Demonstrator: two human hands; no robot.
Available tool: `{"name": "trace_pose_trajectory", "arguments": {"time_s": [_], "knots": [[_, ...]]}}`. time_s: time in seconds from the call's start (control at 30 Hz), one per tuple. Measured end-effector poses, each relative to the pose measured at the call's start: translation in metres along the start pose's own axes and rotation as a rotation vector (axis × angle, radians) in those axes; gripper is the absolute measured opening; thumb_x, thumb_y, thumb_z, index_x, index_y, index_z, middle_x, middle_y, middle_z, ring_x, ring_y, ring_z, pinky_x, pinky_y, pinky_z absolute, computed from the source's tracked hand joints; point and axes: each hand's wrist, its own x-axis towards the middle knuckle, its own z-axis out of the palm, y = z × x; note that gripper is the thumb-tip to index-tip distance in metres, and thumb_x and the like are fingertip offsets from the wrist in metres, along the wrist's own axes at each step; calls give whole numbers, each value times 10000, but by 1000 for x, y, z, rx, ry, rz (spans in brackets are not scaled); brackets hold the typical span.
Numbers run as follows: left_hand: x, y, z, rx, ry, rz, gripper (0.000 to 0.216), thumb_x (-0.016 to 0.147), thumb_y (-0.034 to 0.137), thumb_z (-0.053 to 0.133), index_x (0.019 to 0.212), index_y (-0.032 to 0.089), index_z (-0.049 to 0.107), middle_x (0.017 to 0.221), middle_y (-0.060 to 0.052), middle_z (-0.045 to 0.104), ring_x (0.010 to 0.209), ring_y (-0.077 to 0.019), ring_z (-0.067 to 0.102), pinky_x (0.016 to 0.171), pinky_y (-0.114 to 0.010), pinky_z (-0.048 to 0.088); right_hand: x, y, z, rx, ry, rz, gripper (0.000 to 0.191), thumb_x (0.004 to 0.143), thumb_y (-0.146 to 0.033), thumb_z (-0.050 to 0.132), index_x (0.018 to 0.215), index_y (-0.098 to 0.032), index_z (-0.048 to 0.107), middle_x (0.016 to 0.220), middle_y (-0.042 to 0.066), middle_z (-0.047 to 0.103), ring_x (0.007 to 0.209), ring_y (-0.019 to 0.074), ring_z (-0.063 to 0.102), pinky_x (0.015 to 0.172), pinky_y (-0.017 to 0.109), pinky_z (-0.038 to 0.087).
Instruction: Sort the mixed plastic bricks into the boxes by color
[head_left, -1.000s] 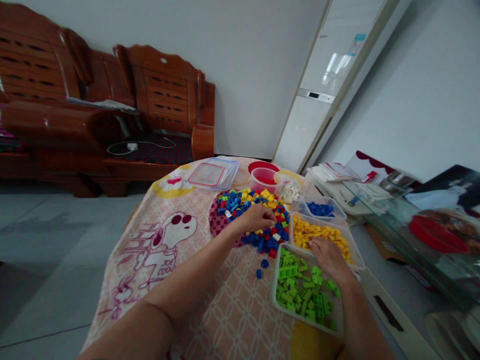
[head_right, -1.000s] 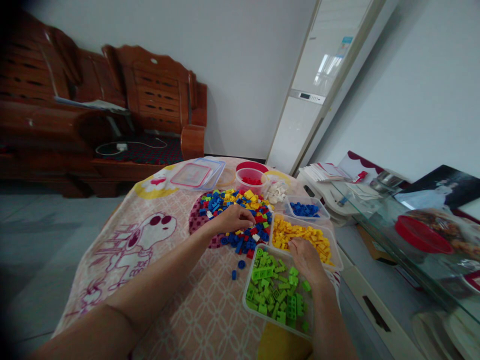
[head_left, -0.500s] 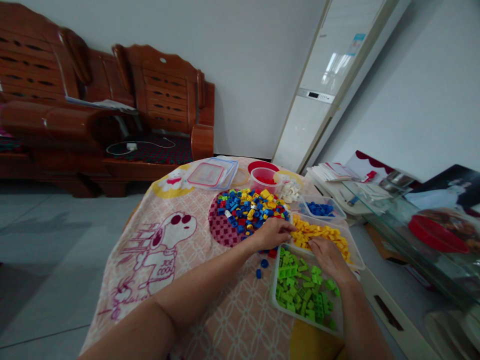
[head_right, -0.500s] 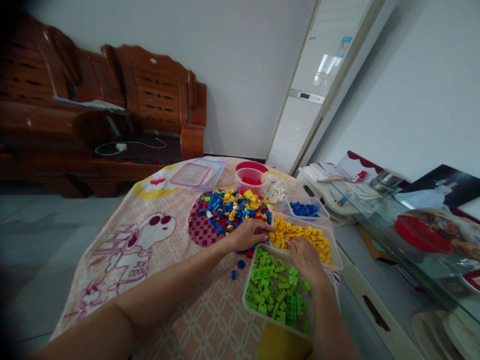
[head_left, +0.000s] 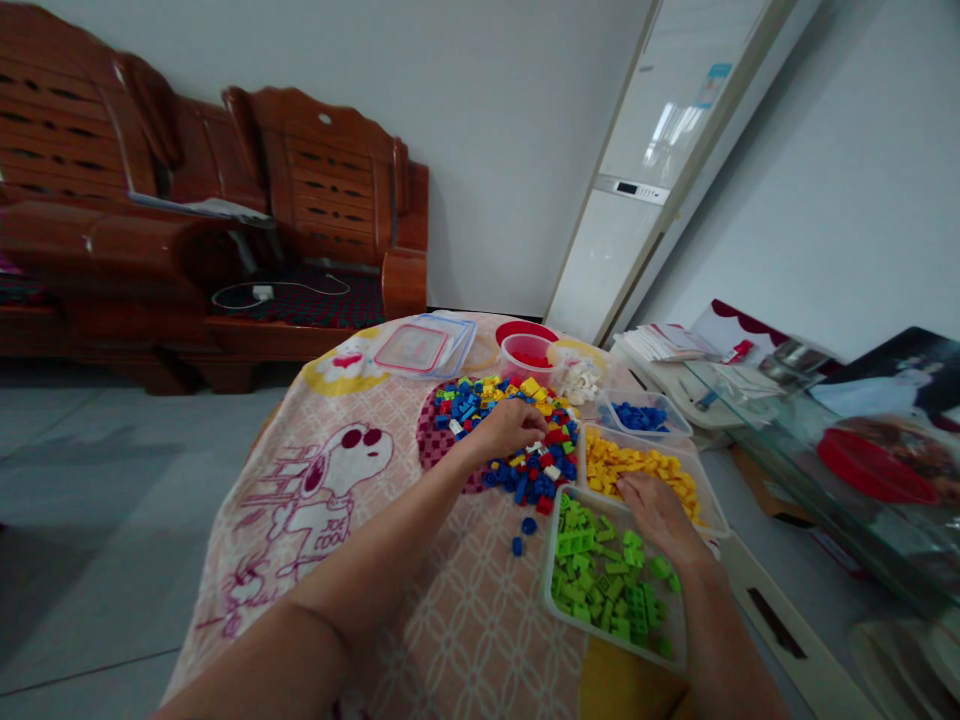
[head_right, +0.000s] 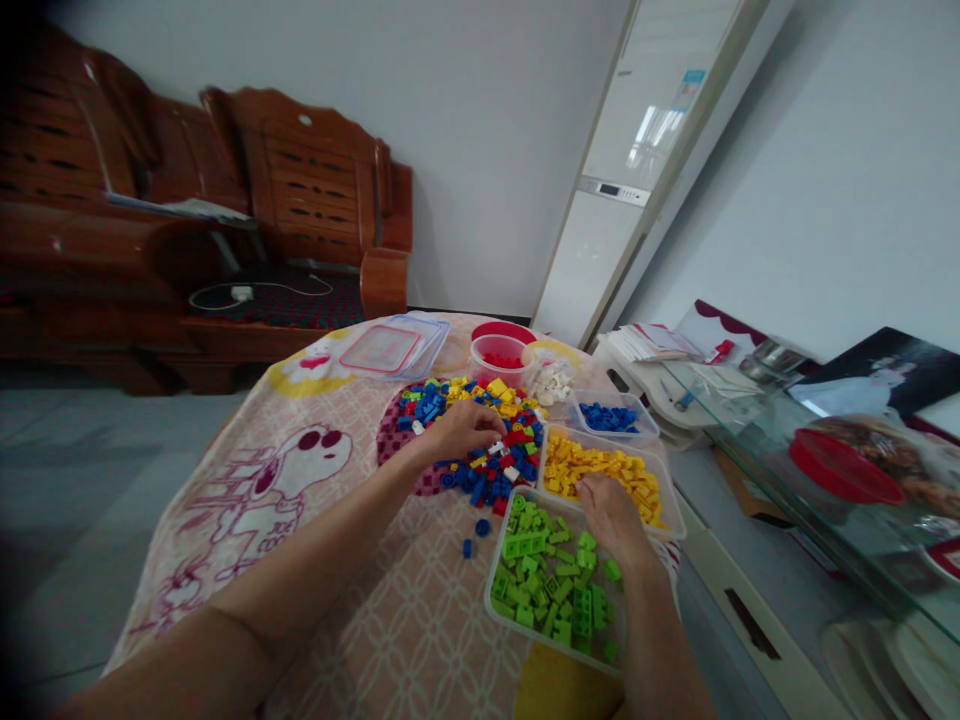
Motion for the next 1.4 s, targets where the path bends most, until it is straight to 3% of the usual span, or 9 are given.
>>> {"name": "trace_pose_trajectory", "arguments": {"time_s": [0.13, 0.33, 0.63, 0.73, 0.93, 1.1, 1.3, 1.4], "knots": [[-4, -7, -20, 234, -68, -62, 165, 707, 158, 582, 745, 146, 743, 628, 0, 682, 616, -116, 598, 621, -186, 426, -1, 0, 0, 9, 12, -17, 368, 927, -314, 298, 744, -185, 589, 798, 78, 659, 768, 189, 597, 730, 280, 386], [-9, -4, -22, 564, -178, -185, 187, 667, 136, 606, 771, 158, 760, 777, -82, 718, 754, -197, 639, 670, -250, 474, 0, 2, 1, 9, 14, -8, 377, 922, -316, 298, 768, -180, 614, 821, 84, 668, 802, 189, 601, 775, 277, 399], [-9, -11, -15, 648, -220, -176, 255, 602, 212, 757, 856, 208, 739, 921, -94, 711, 890, -241, 646, 749, -278, 499, -1, 2, 0, 0, -17, -12, 389, 934, -308, 290, 766, -180, 616, 838, 90, 672, 808, 188, 597, 779, 280, 402], [-10, -10, -15, 666, -212, -168, 243, 630, 184, 725, 872, 206, 736, 961, -97, 709, 905, -234, 642, 746, -266, 494, -1, 1, 0, 14, -10, -6, 390, 934, -319, 292, 761, -179, 612, 828, 91, 671, 800, 191, 601, 773, 283, 403], [-8, -13, -22, 484, -179, -123, 273, 650, 125, 640, 877, 221, 756, 844, -21, 735, 783, -166, 642, 691, -213, 462, -1, 1, 1, 26, 1, -17, 393, 931, -309, 289, 773, -174, 622, 843, 94, 679, 804, 193, 613, 773, 279, 406], [-5, -12, -19, 307, -84, -84, 231, 667, 117, 607, 827, 167, 765, 773, -25, 737, 722, -149, 644, 681, -206, 452, -1, 1, 1, 2, 14, -8, 386, 932, -300, 291, 785, -171, 623, 846, 94, 679, 803, 190, 609, 779, 277, 406], [-2, 8, 17, -75, 45, -72, 211, 703, 171, 608, 857, 134, 748, 679, -14, 714, 630, -127, 641, 621, -191, 468, -1, 1, 0, 20, 13, -23, 383, 929, -302, 298, 759, -176, 618, 832, 92, 675, 810, 193, 610, 770, 279, 411], [-1, 20, 44, -270, 41, -69, 250, 740, 192, 588, 938, 121, 724, 704, -24, 721, 604, -123, 647, 596, -194, 486, 0, 0, -1, 38, 11, -14, 380, 922, -296, 309, 750, -180, 627, 831, 92, 680, 805, 194, 613, 759, 283, 414]]}}
